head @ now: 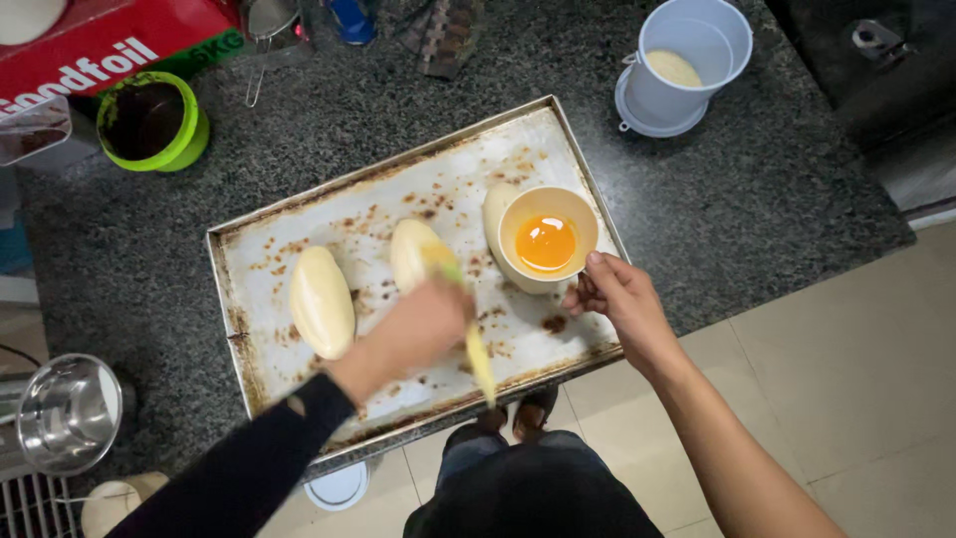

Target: The person scores dough loaves using a blade, applies a liquid with a brush, and sprinkles sugar by hand onto the loaves on a tray before returning it to a rack.

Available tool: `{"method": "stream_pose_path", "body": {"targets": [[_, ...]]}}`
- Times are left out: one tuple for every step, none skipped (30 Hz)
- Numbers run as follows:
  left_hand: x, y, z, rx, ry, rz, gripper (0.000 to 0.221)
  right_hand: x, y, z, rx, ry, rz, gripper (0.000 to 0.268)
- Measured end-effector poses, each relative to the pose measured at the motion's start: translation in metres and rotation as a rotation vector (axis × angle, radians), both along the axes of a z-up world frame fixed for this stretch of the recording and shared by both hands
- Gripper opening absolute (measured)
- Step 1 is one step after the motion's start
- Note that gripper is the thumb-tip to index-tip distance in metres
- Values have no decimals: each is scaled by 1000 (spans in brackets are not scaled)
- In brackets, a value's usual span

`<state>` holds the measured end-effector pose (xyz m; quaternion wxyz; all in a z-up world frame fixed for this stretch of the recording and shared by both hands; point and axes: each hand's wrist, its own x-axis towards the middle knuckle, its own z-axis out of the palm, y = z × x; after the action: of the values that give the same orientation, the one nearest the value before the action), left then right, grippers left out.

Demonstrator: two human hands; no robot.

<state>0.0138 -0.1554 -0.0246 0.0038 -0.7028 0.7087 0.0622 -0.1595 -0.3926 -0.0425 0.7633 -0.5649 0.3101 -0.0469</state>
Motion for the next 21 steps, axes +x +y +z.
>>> {"method": "stream_pose_path", "body": {"targets": [[-25,10,4,6,81,-31,8,2,2,0,-1,-3,-3,39],[-45,26,12,47,-43,-198,10,4,3,1,-2,-5,-6,39],[-57,38,22,89,-168,-365,12,6,4,1,-3,-8,-10,40],[-58,39,26,52,-121,-322,10,7,6,2,3,-11,-15,40],[-55,38,31,15,-73,-279,8,8,8,3,9,-14,-20,40],[-46,34,35,-22,-27,-237,6,9,10,5,14,-18,-26,40],[-32,26,38,-73,42,-164,6,10,12,6,0,-8,-26,40],[-16,17,39,-122,112,-89,6,10,14,9,-12,3,-26,40],[-3,10,39,-243,9,-44,6,10,16,11,-25,15,-26,40],[9,3,38,-364,-96,0,9,11,17,12,-21,15,-31,40],[18,-6,35,-332,-141,17,6,12,19,14,-16,14,-35,40],[21,-11,31,-297,-183,35,5,11,22,15,-9,18,-38,39],[20,-14,27,-262,-225,53,4,9,25,16,-9,19,-35,39],[14,-12,24,-152,-235,-30,4,9,26,16,-9,16,-30,39],[1,-6,21,-42,-244,-112,5,9,27,17,-10,14,-26,39],[-13,1,19,68,-255,-193,7,10,27,17,-15,11,-18,40],[-29,13,19,47,-219,-253,8,11,29,16,-20,7,-11,40],[-43,27,22,28,-182,-313,9,11,31,15,-22,4,-4,40],[-49,40,27,-18,-111,-306,9,10,33,14,-16,-7,2,40],[-52,52,35,-65,-38,-297,10,10,34,13,-11,-16,9,39],[-49,55,43,-98,-4,-224,7,10,35,11,-6,-25,15,39]]}}
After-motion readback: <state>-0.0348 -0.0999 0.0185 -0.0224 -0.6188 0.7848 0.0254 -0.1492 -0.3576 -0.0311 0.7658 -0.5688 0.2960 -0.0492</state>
